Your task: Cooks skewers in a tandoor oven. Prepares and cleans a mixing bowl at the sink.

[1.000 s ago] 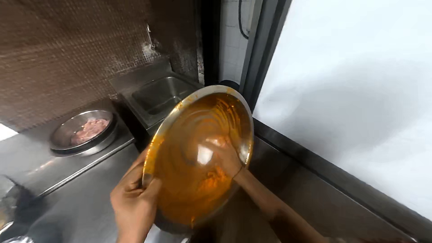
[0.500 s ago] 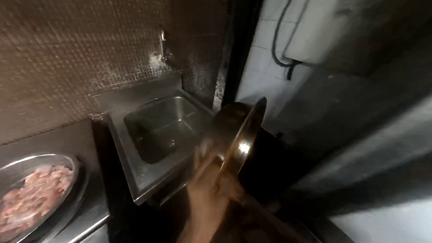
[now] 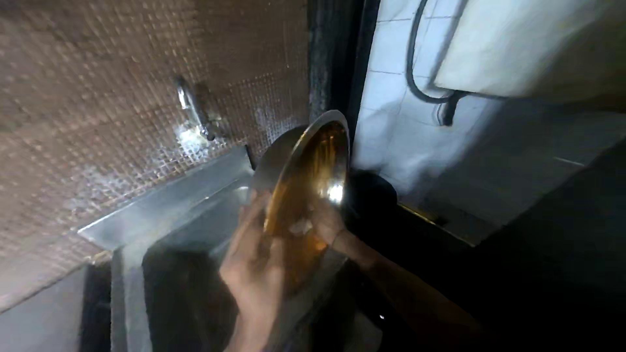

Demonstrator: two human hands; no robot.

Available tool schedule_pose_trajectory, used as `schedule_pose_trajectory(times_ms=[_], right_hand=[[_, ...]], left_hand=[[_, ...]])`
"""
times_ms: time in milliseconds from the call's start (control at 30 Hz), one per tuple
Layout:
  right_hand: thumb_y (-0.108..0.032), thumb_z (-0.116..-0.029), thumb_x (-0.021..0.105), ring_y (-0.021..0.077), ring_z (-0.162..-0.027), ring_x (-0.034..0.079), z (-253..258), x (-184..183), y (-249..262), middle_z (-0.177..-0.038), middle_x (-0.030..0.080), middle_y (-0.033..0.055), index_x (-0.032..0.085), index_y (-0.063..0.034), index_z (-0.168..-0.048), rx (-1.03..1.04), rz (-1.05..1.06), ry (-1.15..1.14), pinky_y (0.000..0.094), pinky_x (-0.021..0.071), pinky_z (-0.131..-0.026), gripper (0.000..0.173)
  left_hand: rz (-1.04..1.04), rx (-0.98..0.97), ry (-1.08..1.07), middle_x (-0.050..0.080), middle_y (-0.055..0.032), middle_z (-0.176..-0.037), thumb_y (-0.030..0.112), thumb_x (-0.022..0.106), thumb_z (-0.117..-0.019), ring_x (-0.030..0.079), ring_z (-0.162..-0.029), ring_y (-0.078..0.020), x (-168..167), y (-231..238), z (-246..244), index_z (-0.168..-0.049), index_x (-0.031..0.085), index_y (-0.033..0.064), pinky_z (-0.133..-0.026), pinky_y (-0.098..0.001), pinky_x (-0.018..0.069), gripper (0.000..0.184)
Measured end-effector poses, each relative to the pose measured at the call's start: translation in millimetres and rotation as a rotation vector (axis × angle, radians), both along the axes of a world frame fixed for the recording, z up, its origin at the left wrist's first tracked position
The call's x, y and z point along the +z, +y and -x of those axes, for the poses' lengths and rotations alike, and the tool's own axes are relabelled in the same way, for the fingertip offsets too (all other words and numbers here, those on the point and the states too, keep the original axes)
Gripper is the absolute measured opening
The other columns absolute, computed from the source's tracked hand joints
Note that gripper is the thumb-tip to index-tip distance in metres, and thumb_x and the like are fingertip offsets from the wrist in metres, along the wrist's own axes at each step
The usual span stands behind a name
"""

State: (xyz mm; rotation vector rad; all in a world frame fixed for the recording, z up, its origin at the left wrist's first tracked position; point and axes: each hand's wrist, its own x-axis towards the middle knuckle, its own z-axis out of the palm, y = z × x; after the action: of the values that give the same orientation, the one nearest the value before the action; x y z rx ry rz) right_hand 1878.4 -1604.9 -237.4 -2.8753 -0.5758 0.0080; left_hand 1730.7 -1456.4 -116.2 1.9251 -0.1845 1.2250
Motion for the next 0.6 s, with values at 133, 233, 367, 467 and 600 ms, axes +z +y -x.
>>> schedule_pose_trajectory(times_ms=[133, 233, 367, 467, 600], right_hand=[[-0.014, -0.0771, 0.085, 0.0436, -0.124, 0.058, -62, 6, -61, -0.136, 0.061, 0.0194, 0.073, -0.0205, -0.123, 0.179, 0.032, 0.045, 0.0643, 0.0516, -0.097, 0.048], [-0.014, -0.0847, 0.080, 0.0432, -0.125, 0.056, -66, 29, -126, -0.136, 0.059, 0.0211, 0.072, -0.0115, -0.123, 0.194, -0.018, 0.162, 0.0609, 0.0498, -0.100, 0.040], [-0.016, -0.0816, 0.084, 0.0490, -0.132, 0.051, -50, -64, -226, -0.139, 0.057, 0.0280, 0.069, -0.0049, -0.128, -0.172, -0.199, -0.022, 0.0646, 0.0419, -0.110, 0.051], [-0.030, -0.0899, 0.077, 0.0500, -0.143, 0.039, -26, -180, -290, -0.153, 0.044, 0.0302, 0.059, -0.0065, -0.143, -0.452, -0.108, 0.197, 0.0667, 0.0290, -0.118, 0.060], [-0.021, -0.1008, 0.061, 0.0433, -0.133, 0.054, -51, -163, -245, -0.141, 0.057, 0.0268, 0.062, -0.0005, -0.136, -0.600, -0.231, 0.351, 0.0590, 0.0421, -0.111, 0.041]], left_hand=[[0.114, 0.122, 0.135, 0.070, -0.0115, -0.126, 0.002, 0.063, -0.0761, 0.067, -0.112, -0.0067, -5, 2, -63, -0.077, 0.068, 0.0018, -0.083, -0.0209, 0.0576, 0.005], [0.187, 0.096, 0.150, 0.069, -0.0113, -0.128, 0.001, 0.061, -0.0761, 0.066, -0.118, -0.0077, -5, 1, -100, -0.074, 0.066, 0.0033, -0.087, -0.0217, 0.0580, 0.006], [0.188, 0.056, 0.123, 0.068, -0.0136, -0.127, 0.002, 0.060, -0.0749, 0.065, -0.117, -0.0067, -1, 3, -123, -0.071, 0.064, 0.0020, -0.086, -0.0179, 0.0560, 0.005], [0.210, 0.052, 0.109, 0.070, -0.0108, -0.124, -0.001, 0.058, -0.0735, 0.065, -0.114, -0.0045, -3, 7, -115, -0.070, 0.063, 0.0019, -0.086, -0.0168, 0.0557, 0.006], [0.216, 0.020, 0.139, 0.070, -0.0017, -0.125, -0.004, 0.059, -0.0763, 0.063, -0.117, -0.0030, -2, 13, -102, -0.071, 0.064, 0.0064, -0.095, -0.0194, 0.0545, 0.013]])
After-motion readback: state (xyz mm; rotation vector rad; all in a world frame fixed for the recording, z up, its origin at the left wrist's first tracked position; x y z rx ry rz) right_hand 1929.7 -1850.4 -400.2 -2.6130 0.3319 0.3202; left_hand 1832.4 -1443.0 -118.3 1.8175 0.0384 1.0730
